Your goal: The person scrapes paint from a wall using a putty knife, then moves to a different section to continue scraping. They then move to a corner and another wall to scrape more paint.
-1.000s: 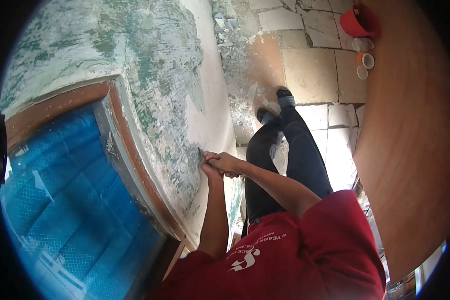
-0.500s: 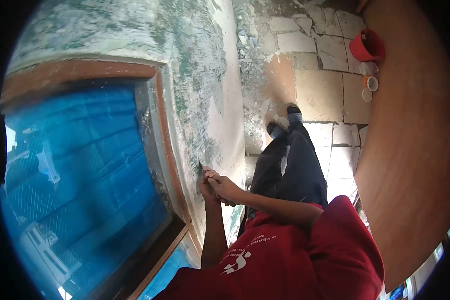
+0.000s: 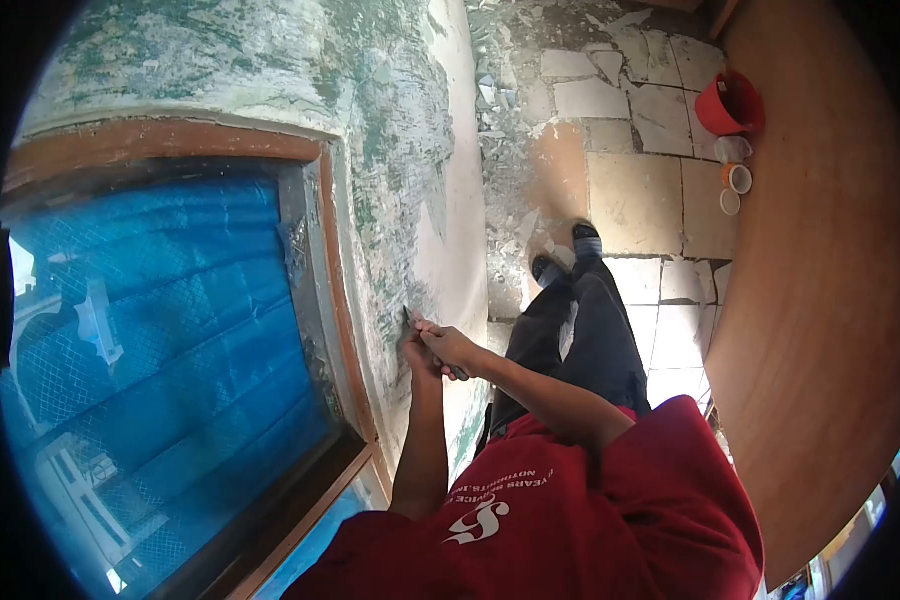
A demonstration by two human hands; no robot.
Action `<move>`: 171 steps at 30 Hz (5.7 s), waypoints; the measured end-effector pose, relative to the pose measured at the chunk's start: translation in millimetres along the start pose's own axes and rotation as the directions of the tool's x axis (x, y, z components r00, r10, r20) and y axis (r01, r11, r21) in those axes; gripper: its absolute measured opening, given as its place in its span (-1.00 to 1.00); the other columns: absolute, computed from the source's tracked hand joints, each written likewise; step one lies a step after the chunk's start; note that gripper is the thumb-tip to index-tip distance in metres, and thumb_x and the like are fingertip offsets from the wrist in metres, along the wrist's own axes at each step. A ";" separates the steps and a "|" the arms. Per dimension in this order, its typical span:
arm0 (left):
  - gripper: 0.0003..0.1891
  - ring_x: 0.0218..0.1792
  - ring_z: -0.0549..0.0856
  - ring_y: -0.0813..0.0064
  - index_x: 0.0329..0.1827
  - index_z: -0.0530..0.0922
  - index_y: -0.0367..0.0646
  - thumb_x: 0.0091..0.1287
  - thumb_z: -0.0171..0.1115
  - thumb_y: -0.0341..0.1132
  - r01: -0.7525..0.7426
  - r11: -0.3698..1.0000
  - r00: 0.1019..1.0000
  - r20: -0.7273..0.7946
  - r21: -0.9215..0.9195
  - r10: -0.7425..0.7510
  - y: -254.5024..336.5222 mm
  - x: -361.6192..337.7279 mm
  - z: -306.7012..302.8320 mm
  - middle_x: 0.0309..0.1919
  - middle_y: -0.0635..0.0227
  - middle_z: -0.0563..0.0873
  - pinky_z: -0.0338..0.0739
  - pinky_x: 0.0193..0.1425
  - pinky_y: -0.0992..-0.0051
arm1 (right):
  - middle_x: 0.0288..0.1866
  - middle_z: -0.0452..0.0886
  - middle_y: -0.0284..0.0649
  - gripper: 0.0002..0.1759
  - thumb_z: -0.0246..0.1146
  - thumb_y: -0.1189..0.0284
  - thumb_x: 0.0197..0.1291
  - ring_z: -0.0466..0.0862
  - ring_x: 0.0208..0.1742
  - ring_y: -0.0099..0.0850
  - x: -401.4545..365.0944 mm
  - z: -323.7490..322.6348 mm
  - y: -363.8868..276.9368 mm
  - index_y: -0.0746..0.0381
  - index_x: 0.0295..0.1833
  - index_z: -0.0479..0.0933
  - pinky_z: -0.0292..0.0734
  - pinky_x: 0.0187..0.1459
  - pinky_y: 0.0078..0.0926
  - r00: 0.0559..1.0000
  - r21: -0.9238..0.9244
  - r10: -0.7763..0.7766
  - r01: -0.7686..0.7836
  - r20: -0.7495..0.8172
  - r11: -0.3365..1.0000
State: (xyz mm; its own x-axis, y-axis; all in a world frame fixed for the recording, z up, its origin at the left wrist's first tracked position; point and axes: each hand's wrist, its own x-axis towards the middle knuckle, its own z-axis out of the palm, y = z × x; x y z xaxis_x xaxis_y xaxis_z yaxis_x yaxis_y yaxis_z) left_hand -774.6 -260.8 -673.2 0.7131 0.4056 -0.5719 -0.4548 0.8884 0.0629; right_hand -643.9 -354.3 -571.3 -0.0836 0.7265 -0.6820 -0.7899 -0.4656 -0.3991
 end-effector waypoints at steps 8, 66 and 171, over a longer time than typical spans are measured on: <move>-0.70 -0.35 0.55 0.46 0.12 0.44 -0.20 0.39 0.02 -0.28 0.159 0.986 0.987 -0.004 0.050 -0.159 17.6 -8.5 4.9 -0.41 0.39 0.55 0.51 -0.15 0.48 | -0.74 0.33 -0.37 -0.55 -0.15 0.12 0.41 0.31 -0.85 -0.55 4.9 8.4 -12.0 0.07 0.29 0.33 0.25 -0.85 -0.56 0.996 0.035 0.085 -0.084 -0.014 0.996; -0.61 -0.18 0.55 0.36 0.20 0.38 -0.18 0.43 -0.03 -0.15 0.016 0.946 0.976 -0.212 0.323 0.055 -3.1 -27.3 52.6 -0.28 0.35 0.57 0.47 0.00 0.33 | -0.62 0.40 -0.35 -0.50 -0.11 0.05 0.39 0.37 -0.81 -0.59 -20.9 15.6 -31.2 -0.08 0.38 0.22 0.34 -0.83 -0.62 0.989 -0.121 0.121 -0.112 0.078 0.986; -0.52 -0.44 0.51 0.54 -0.45 0.32 -0.02 0.37 -0.03 0.21 0.199 0.949 0.980 0.071 -0.245 -0.188 -399.8 1023.0 764.2 -0.56 0.45 0.43 0.47 -0.34 0.57 | -0.49 0.43 -0.31 -0.57 0.00 0.34 0.39 0.38 -0.67 -0.57 72.4 -593.1 -1105.8 0.18 0.32 0.27 0.25 -0.73 -0.65 0.894 -0.394 -0.196 0.024 -0.403 0.919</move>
State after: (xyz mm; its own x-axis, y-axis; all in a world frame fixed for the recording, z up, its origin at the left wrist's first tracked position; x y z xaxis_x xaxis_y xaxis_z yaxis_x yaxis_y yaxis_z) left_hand 544.5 -36.5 -658.4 0.8216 0.2458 -0.5144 -0.4202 0.8709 -0.2550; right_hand 583.8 -86.6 -542.8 0.3251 0.5370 -0.7784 -0.4888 -0.6092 -0.6245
